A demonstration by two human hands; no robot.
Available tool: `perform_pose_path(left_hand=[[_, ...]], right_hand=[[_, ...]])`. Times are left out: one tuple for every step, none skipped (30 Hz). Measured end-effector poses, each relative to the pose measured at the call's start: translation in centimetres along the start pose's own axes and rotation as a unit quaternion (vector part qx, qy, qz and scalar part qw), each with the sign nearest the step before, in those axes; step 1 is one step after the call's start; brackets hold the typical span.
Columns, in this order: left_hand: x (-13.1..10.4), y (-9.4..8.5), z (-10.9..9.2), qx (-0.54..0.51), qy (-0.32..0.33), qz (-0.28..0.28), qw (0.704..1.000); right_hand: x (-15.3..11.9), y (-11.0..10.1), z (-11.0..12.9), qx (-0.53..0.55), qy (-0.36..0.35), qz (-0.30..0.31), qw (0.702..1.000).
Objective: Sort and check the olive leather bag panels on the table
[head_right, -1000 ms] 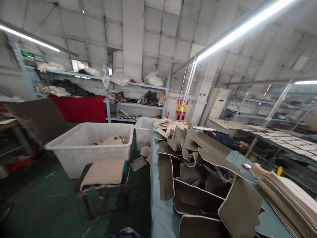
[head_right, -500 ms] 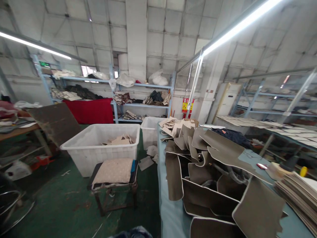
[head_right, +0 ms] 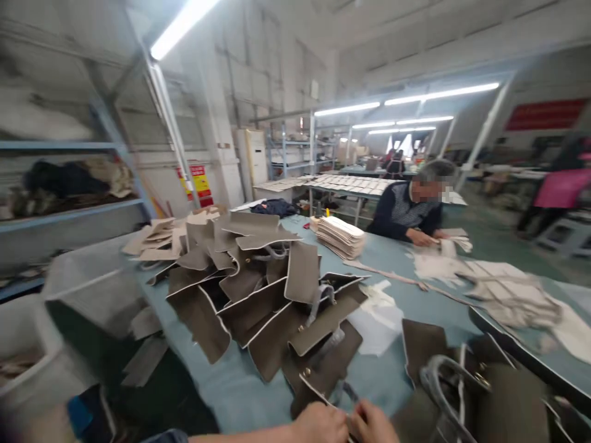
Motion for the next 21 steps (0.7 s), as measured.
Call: perform_pose_path(left_hand=[[0.2,0.2,0.2,-0.032,-0.017,0.02,0.999],[0.3,0.3,0.5,-0.059,-0.039,0.038,0.997],[0.5,0.3,0.8,-0.074,-0.063,0.052,0.994],[0.6,0.1,1.0,-0.079,-0.082,0.061,0.992],[0.6,-0.1,1.2,-0.08,-0.096,0.072,0.99],[0.6,-0.3,1.3,-0.079,-0.108,0.088,0.987],[0.6,-0.5,1.3,-0.078,-0.119,0.103,0.984],[0.6,-0.8,1.3,-0.079,-0.125,0.115,0.982],[0.5,-1.1,1.1,-0.085,-0.119,0.122,0.982],[0.5,-1.6,0.8,-0.092,-0.099,0.123,0.983],[0.3,-2.0,0.5,-0.098,-0.067,0.119,0.986],[0.2,-2.5,0.1,-0.104,-0.028,0.109,0.988],[0.0,-2.9,-0.2,-0.108,0.012,0.097,0.989],[-0.2,-3.3,-0.4,-0.108,0.044,0.086,0.989],[-0.3,-3.6,-0.4,-0.106,0.062,0.076,0.99],[-0.3,-3.7,-0.3,-0.103,0.062,0.068,0.99],[-0.3,-3.7,0.0,-0.1,0.05,0.062,0.992],[-0.2,-3.7,0.4,-0.099,0.028,0.058,0.993],[-0.1,-3.5,0.7,-0.101,0.004,0.054,0.993],[0.0,-3.3,1.0,-0.105,-0.017,0.047,0.993],[0.0,-3.2,1.2,-0.11,-0.032,0.04,0.993]], right_hand=[[-0.2,-0.1,0.2,-0.009,-0.008,0.007,1.0],[-0.6,-0.2,0.6,-0.019,-0.016,0.014,1.0],[-1.0,-0.3,1.1,-0.034,-0.023,0.017,0.999],[-1.4,-0.5,1.6,-0.057,-0.027,0.017,0.998],[-1.7,-0.8,2.0,-0.088,-0.029,0.021,0.995],[-1.9,-1.0,2.3,-0.124,-0.027,0.028,0.992],[-2.0,-1.3,2.4,-0.158,-0.02,0.035,0.987],[-2.0,-1.7,2.3,-0.183,-0.006,0.041,0.982],[-1.8,-2.1,1.9,-0.198,0.013,0.044,0.979],[-1.6,-2.5,1.4,-0.204,0.035,0.041,0.977],[-1.2,-3.0,0.8,-0.206,0.054,0.036,0.976],[-0.8,-3.3,0.2,-0.206,0.068,0.031,0.976],[-0.5,-3.6,-0.3,-0.204,0.077,0.028,0.975],[-0.1,-3.8,-0.6,-0.202,0.082,0.029,0.975],[0.2,-3.8,-0.8,-0.2,0.081,0.031,0.976],[0.4,-3.8,-0.7,-0.197,0.078,0.034,0.977],[0.5,-3.6,-0.3,-0.19,0.068,0.038,0.979],[0.6,-3.4,0.4,-0.175,0.044,0.043,0.983],[0.6,-3.0,1.3,-0.153,0.008,0.049,0.987],[0.7,-2.5,2.3,-0.124,-0.035,0.06,0.99],[0.8,-2.1,3.2,-0.096,-0.072,0.076,0.99]])
Point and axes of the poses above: each hand's wrist, its own x-axis towards the middle knuckle, its own y-axis out of the palm, z = x × y, the point moved 4 cm from there along x, towards the middle knuckle, and after that the axes turned 12 degrees about -y, right-handed, at the moved point
